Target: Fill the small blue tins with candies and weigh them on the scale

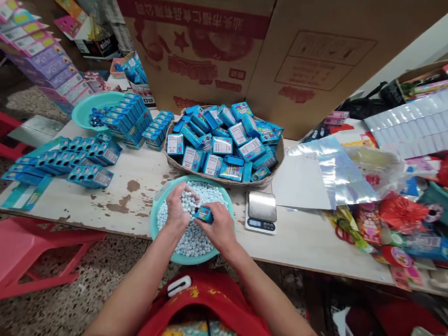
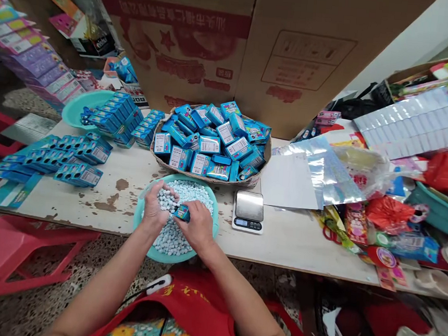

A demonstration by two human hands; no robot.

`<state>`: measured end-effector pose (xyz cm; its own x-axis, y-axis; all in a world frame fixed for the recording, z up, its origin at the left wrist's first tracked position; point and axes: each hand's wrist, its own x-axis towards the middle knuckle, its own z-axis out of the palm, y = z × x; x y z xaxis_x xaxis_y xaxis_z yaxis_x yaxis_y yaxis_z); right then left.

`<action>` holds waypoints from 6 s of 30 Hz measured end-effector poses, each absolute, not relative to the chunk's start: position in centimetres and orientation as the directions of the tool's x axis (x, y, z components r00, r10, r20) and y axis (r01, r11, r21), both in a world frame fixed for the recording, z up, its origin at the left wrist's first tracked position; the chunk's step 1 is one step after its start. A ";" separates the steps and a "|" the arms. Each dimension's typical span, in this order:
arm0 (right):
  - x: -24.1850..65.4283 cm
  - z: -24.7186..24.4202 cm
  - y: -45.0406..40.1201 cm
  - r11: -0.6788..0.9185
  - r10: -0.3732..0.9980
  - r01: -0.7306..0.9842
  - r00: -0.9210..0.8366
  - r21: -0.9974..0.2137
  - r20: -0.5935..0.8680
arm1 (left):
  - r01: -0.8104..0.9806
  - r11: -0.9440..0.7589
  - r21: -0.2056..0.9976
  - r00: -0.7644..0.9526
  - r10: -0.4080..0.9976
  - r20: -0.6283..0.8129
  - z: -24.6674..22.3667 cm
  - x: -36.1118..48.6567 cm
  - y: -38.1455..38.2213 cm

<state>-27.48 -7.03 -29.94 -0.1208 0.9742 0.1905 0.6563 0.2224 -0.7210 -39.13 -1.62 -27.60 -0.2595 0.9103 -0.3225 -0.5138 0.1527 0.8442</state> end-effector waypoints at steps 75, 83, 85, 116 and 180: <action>-26.7 -31.2 -6.5 0.149 0.989 0.557 -0.075 -0.817 0.129 | -0.425 0.205 0.882 -0.216 0.923 -0.318 -28.6 -40.0 -2.0; -27.9 -30.5 -6.6 0.176 0.984 0.558 -0.093 -0.811 0.150 | -0.512 0.086 0.855 -0.323 0.903 -0.284 -27.5 -39.7 -1.6; -27.9 -30.5 -6.5 0.175 0.985 0.553 -0.093 -0.815 0.149 | -0.487 0.088 0.869 -0.334 0.901 -0.278 -27.5 -39.6 -1.5; -28.1 -30.0 -5.9 0.125 0.991 0.470 -0.026 -0.874 0.128 | -0.335 0.037 0.942 -0.326 0.933 -0.153 -27.2 -38.9 -1.3; -16.0 -31.6 0.1 -0.211 0.973 -0.225 0.044 -0.951 -0.226 | -0.681 0.584 0.442 0.166 0.711 -0.683 -36.7 -43.4 0.0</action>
<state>-16.03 0.05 -31.59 0.0443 0.9731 -0.2261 -0.2247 -0.2108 -0.9513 -43.39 -0.01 -36.74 0.1662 0.7110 -0.6833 -0.6807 0.5841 0.4421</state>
